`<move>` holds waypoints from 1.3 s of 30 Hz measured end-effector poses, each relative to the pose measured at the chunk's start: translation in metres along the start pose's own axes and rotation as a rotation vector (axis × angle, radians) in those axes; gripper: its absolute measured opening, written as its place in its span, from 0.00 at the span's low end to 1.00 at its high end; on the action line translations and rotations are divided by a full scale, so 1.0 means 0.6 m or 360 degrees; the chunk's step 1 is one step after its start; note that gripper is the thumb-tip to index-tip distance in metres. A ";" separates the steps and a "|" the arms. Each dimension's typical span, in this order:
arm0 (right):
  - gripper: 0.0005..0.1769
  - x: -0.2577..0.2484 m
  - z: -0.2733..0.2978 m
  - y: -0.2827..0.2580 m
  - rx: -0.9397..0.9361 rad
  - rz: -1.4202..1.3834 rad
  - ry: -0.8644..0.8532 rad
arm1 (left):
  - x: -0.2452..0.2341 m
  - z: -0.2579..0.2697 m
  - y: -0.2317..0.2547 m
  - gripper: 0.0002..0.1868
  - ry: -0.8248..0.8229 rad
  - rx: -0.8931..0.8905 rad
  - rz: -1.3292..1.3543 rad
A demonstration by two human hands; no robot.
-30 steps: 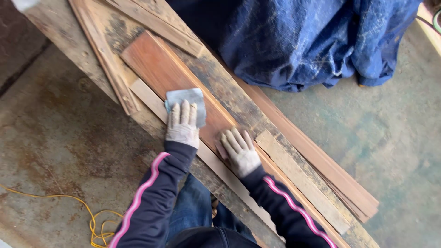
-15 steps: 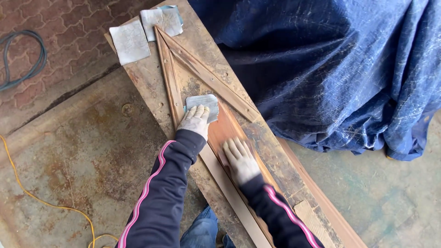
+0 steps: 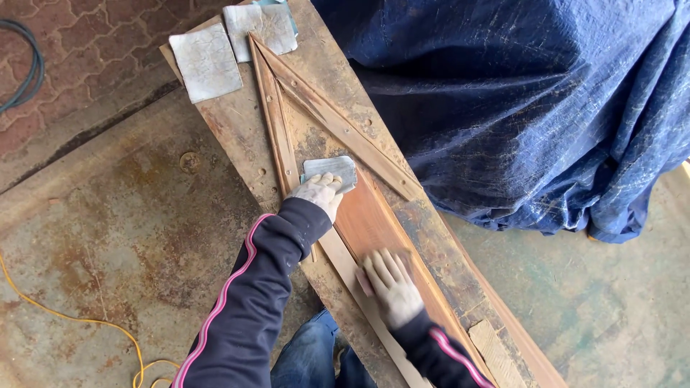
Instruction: Sanding wooden boards using an electric orbital sander and manual sandpaper on a workbench.
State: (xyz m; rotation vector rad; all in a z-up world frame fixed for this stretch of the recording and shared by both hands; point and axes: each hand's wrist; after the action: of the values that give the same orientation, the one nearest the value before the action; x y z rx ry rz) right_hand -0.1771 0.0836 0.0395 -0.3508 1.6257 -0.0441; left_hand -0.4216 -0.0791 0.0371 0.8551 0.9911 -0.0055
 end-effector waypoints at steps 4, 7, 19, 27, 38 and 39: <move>0.35 0.019 -0.184 -0.022 -0.0056 0.0017 0.0076 | 0.004 -0.022 -0.006 0.24 -0.0059 -0.0071 -0.0021; 0.28 0.015 -0.164 -0.028 -0.0022 0.0076 0.0197 | 0.009 -0.022 -0.007 0.25 -0.0120 -0.0183 -0.0035; 0.33 -0.026 0.090 0.007 0.0043 -0.0011 -0.0063 | 0.021 -0.014 -0.025 0.25 0.0074 -0.0068 0.0190; 0.33 0.016 -0.223 -0.017 -0.0069 -0.0053 0.0049 | 0.007 -0.021 -0.033 0.24 -0.0165 0.0034 -0.0049; 0.29 -0.037 -0.100 0.018 0.0368 0.0022 0.0156 | -0.035 -0.004 -0.021 0.28 -0.0257 0.0176 0.0119; 0.29 -0.032 -0.155 0.021 0.0278 0.0034 0.0191 | -0.037 -0.003 -0.019 0.29 -0.0274 0.0157 0.0115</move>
State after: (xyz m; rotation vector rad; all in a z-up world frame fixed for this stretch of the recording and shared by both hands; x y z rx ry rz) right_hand -0.2700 0.0833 0.0636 -0.1993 1.7300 -0.1935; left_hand -0.4398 -0.0938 0.0456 0.9642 0.8035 -0.0656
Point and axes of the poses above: each hand's wrist, its own z-axis away from the middle knuckle, its own x-axis out of the palm, y = z × x, and after that the axes turned 15 degrees about z, right-handed
